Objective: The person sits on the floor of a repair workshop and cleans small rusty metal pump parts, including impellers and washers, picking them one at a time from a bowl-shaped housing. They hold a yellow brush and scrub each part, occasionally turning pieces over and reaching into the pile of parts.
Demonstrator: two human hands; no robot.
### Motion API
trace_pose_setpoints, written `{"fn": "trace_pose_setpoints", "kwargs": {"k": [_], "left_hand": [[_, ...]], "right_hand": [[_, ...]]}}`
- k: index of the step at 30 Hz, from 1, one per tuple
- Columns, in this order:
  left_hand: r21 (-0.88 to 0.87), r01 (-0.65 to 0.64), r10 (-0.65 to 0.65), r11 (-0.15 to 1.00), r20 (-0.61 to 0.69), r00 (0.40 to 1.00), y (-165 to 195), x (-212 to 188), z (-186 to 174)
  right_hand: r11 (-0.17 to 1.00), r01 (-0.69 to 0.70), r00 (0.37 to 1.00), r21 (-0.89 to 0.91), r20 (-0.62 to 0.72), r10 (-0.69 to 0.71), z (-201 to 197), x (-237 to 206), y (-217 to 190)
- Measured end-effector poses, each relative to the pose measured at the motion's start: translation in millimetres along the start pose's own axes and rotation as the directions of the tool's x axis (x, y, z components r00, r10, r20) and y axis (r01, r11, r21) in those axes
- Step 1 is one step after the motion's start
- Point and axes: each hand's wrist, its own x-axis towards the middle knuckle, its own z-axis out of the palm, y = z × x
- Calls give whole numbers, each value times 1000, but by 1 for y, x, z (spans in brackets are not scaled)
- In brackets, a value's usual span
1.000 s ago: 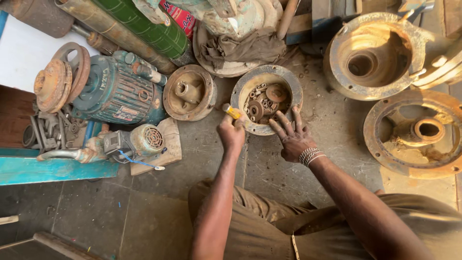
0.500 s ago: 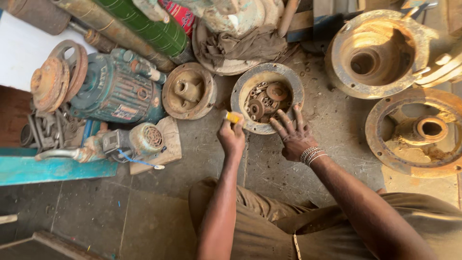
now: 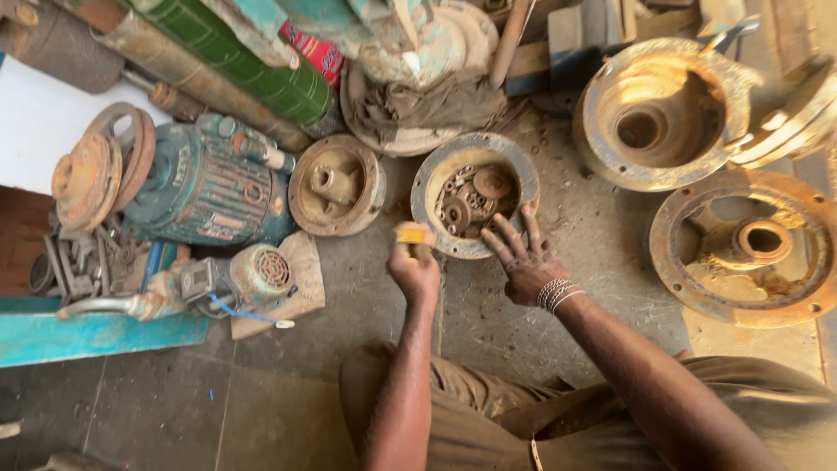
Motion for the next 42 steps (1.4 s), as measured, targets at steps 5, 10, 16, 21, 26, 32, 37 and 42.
{"fn": "trace_pose_setpoints", "kwargs": {"k": [5, 10, 16, 21, 26, 32, 37, 42], "left_hand": [[-33, 119, -120, 992, -27, 992, -2, 4, 5], [214, -102, 74, 971, 136, 988, -18, 11, 9], [214, 94, -122, 972, 121, 985, -23, 9, 8], [91, -36, 34, 995, 25, 999, -17, 2, 6], [153, 54, -76, 987, 137, 988, -11, 10, 11], [91, 72, -86, 993, 161, 983, -13, 12, 9], [163, 49, -53, 985, 16, 998, -22, 18, 5], [106, -33, 15, 994, 170, 985, -32, 16, 9]], "right_hand": [[1000, 13, 1000, 27, -1, -13, 0, 1, 1], [1000, 12, 998, 22, 69, -13, -3, 0, -1], [1000, 3, 999, 29, 37, -4, -6, 1, 0], [1000, 9, 999, 22, 46, -10, -4, 1, -2], [1000, -3, 999, 18, 51, 2, -5, -1, 0], [1000, 24, 998, -4, 61, -24, -7, 1, 0], [999, 30, 998, 11, 53, -31, -9, -1, -1], [1000, 4, 998, 18, 63, -5, -12, -2, -1]]}}
